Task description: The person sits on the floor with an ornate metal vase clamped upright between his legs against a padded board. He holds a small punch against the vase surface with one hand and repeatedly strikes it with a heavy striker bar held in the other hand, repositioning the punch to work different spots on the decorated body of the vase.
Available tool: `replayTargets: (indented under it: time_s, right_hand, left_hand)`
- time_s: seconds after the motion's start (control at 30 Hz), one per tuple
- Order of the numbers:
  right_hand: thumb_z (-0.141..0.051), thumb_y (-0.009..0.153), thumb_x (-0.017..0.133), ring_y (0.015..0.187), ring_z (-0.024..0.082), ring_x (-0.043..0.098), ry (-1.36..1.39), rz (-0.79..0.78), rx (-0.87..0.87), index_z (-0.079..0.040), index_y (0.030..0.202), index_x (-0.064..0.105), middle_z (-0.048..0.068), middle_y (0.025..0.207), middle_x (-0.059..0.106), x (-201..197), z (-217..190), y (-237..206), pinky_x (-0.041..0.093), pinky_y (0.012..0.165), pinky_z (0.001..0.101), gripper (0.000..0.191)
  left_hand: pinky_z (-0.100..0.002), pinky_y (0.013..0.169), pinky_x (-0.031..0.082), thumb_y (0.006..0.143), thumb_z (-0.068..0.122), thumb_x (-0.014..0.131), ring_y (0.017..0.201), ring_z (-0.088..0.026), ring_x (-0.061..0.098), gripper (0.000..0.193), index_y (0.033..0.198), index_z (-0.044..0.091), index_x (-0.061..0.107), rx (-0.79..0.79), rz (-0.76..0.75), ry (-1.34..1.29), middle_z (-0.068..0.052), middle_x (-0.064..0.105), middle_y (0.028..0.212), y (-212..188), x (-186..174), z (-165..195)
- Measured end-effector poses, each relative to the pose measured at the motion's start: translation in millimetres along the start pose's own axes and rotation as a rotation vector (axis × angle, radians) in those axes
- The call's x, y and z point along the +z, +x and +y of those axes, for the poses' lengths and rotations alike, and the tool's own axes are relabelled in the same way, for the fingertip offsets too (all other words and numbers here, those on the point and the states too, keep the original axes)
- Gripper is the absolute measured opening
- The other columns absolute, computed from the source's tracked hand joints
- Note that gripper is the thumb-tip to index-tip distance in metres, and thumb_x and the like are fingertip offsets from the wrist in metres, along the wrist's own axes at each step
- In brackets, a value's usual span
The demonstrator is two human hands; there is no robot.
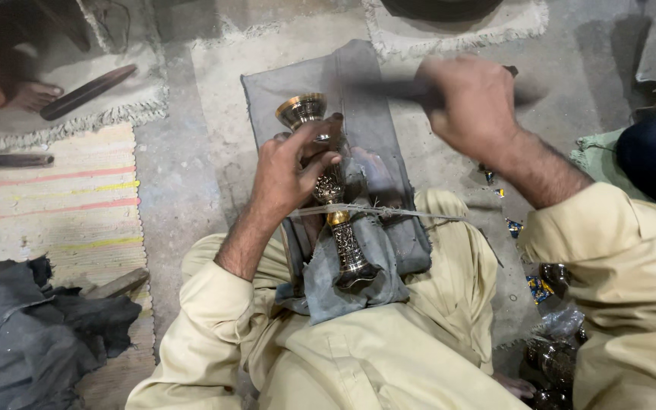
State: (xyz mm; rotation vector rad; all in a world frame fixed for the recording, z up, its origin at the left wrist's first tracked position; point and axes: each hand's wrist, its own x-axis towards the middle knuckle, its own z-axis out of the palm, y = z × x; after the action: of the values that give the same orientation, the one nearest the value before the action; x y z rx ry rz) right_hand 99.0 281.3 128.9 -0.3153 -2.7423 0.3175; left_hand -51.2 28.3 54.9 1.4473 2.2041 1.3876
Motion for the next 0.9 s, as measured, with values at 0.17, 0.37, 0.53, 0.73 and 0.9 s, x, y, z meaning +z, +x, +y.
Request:
replayTargets:
  time_s: [0.17,0.37,0.53,0.73,0.9]
  right_hand:
    - [-0.005,0.074,0.072,0.088,0.038,0.066,-0.202,-0.012,-0.067,-0.008,0.110,0.071,0.016,0.087,0.067,1,3,-11,0.051,0.075,0.0499,0.036]
    - [-0.002,0.077,0.069,0.090,0.038,0.066,-0.086,0.007,-0.042,-0.006,0.117,0.069,0.017,0.095,0.068,-2,5,-11,0.052,0.080,0.0485,0.039]
    - [-0.011,0.085,0.074,0.088,0.031,0.070,0.093,0.003,0.150,-0.007,0.112,0.067,0.012,0.091,0.070,-2,0,-10,0.053,0.079,0.0458,0.028]
    - [-0.011,0.087,0.077,0.088,0.027,0.071,0.130,0.034,0.112,-0.006,0.111,0.067,0.009,0.094,0.072,3,1,-12,0.054,0.081,0.0422,0.026]
    - [-0.005,0.083,0.075,0.085,0.031,0.069,-0.071,-0.005,0.024,-0.006,0.105,0.068,0.011,0.093,0.072,6,3,-18,0.054,0.081,0.0436,0.023]
  left_hand:
    - [-0.039,0.081,0.064,0.092,0.015,0.079,0.098,-0.027,0.080,0.043,0.131,0.006,0.062,0.042,0.009,-0.058,-0.016,0.079,0.104,0,-2,0]
    - [-0.040,0.079,0.063,0.091,0.014,0.080,0.095,-0.027,0.080,0.042,0.128,0.006,0.063,0.032,0.003,-0.050,-0.015,0.080,0.103,0,-1,-3]
    - [-0.037,0.079,0.063,0.092,0.013,0.081,0.095,-0.025,0.080,0.041,0.128,0.008,0.063,0.064,-0.017,-0.032,-0.015,0.080,0.103,0,-3,-6]
    - [-0.038,0.069,0.060,0.091,0.012,0.080,0.083,-0.024,0.081,0.043,0.131,0.008,0.064,0.048,-0.033,-0.038,-0.016,0.080,0.097,1,-7,-6]
    - [-0.039,0.068,0.060,0.092,0.015,0.082,0.085,-0.027,0.080,0.044,0.131,0.008,0.064,0.075,-0.029,-0.012,-0.017,0.079,0.098,2,-9,-9]
